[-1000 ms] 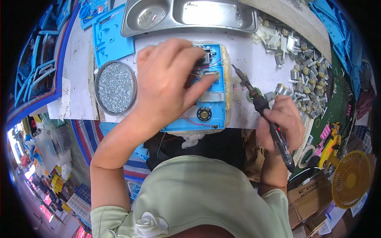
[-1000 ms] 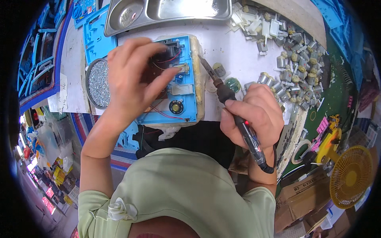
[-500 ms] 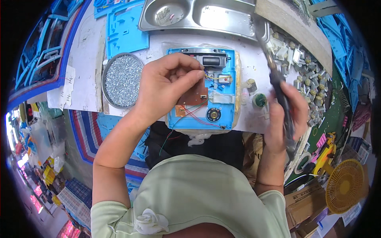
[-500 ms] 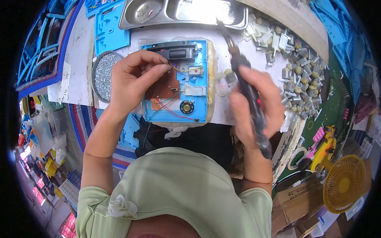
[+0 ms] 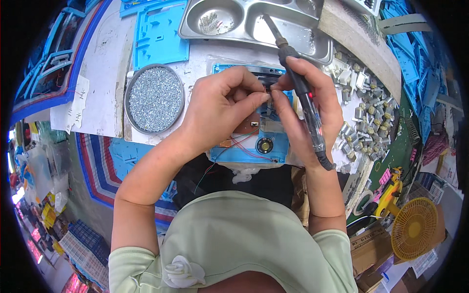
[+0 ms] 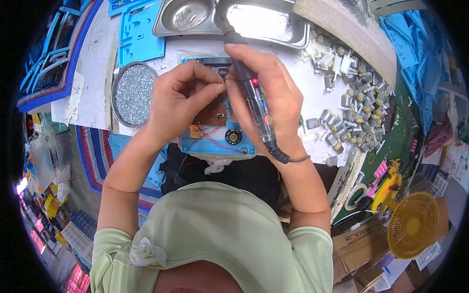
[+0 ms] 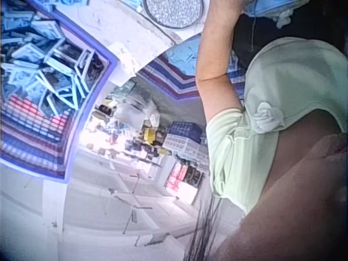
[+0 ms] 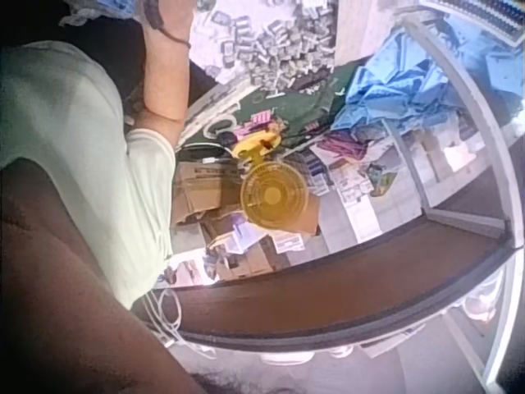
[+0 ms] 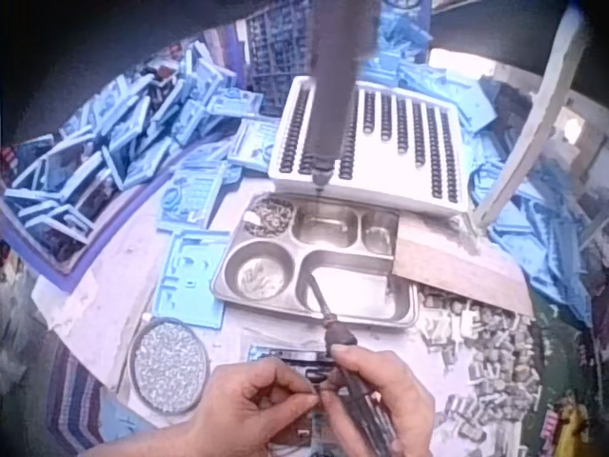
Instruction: Assemble internal components of a blue electronic device using a soldering iron and an electric screwdriver.
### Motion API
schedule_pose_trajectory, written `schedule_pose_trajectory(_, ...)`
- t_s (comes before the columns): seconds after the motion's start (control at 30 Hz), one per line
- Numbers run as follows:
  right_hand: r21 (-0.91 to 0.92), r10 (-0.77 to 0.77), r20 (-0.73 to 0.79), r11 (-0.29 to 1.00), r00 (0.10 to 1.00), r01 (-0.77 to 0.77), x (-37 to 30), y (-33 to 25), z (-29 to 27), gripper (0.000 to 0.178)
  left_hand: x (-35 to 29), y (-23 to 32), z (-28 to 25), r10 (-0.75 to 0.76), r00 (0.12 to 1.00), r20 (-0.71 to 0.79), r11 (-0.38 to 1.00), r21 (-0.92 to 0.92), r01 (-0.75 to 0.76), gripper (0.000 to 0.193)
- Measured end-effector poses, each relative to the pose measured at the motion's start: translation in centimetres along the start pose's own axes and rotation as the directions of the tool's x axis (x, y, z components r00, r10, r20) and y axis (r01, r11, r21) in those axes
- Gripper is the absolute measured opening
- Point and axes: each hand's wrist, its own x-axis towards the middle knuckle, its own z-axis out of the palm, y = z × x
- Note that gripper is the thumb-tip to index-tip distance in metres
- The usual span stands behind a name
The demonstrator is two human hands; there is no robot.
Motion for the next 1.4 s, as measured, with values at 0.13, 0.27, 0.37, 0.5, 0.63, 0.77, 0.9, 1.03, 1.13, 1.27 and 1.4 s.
schedule_pose_trajectory(0.13,-0.034,-0.014,-0.004,0.999,1.000,0.014,-0.4,0.4,0.0,0.049,0.1,-0.4,0.3,0.196,0.980,-0.037,0.977,0.097,-0.192,0.007)
schedule_pose_trajectory(0.27,-0.129,-0.111,0.010,0.985,0.994,0.111,-0.5,0.5,0.3,0.049,-0.1,-0.6,0.4,0.350,0.936,-0.034,0.885,0.341,-0.318,0.005)
schedule_pose_trajectory(0.37,-0.115,-0.149,0.013,0.982,0.989,0.149,-0.7,1.2,0.1,0.051,-0.1,-1.0,0.1,0.380,0.924,-0.042,0.834,0.449,-0.322,0.006)
schedule_pose_trajectory(0.5,-0.176,-0.139,-0.007,0.975,0.990,0.136,-1.0,0.7,-1.4,0.054,-0.1,-1.4,-0.3,0.436,0.899,-0.040,0.786,0.504,-0.358,0.005)
schedule_pose_trajectory(0.63,-0.189,-0.157,-0.015,0.970,0.987,0.151,-1.2,0.3,-2.9,0.052,0.0,-1.5,-0.3,0.384,0.923,-0.033,0.798,0.515,-0.314,0.006)
schedule_pose_trajectory(0.77,-0.155,-0.160,0.032,0.974,0.987,0.163,-1.5,-0.5,-4.6,0.045,0.1,-1.9,-0.4,0.451,0.892,-0.025,0.751,0.551,-0.365,0.007)
schedule_pose_trajectory(0.9,-0.194,-0.165,0.065,0.965,0.984,0.175,-2.6,-1.2,-5.8,0.034,0.0,-2.2,-0.4,0.473,0.879,-0.061,0.749,0.553,-0.364,0.007)
schedule_pose_trajectory(1.03,-0.162,-0.243,0.149,0.950,0.959,0.266,-3.0,-1.0,-6.1,0.029,-0.1,-2.3,-0.4,0.470,0.879,-0.078,0.749,0.562,-0.351,0.008)
schedule_pose_trajectory(1.13,-0.121,-0.255,0.244,0.949,0.936,0.290,-3.0,-1.2,-6.0,0.029,0.0,-2.4,-0.3,0.478,0.874,-0.085,0.748,0.561,-0.355,0.008)
schedule_pose_trajectory(1.27,-0.157,-0.233,0.374,0.938,0.898,0.309,-3.5,-1.2,-6.2,0.026,0.1,-2.7,-0.3,0.504,0.859,-0.092,0.738,0.563,-0.373,0.009)
schedule_pose_trajectory(1.4,-0.157,-0.236,0.387,0.936,0.891,0.316,-3.5,-1.1,-6.3,0.026,0.0,-2.5,-0.3,0.467,0.878,-0.099,0.758,0.556,-0.341,0.009)
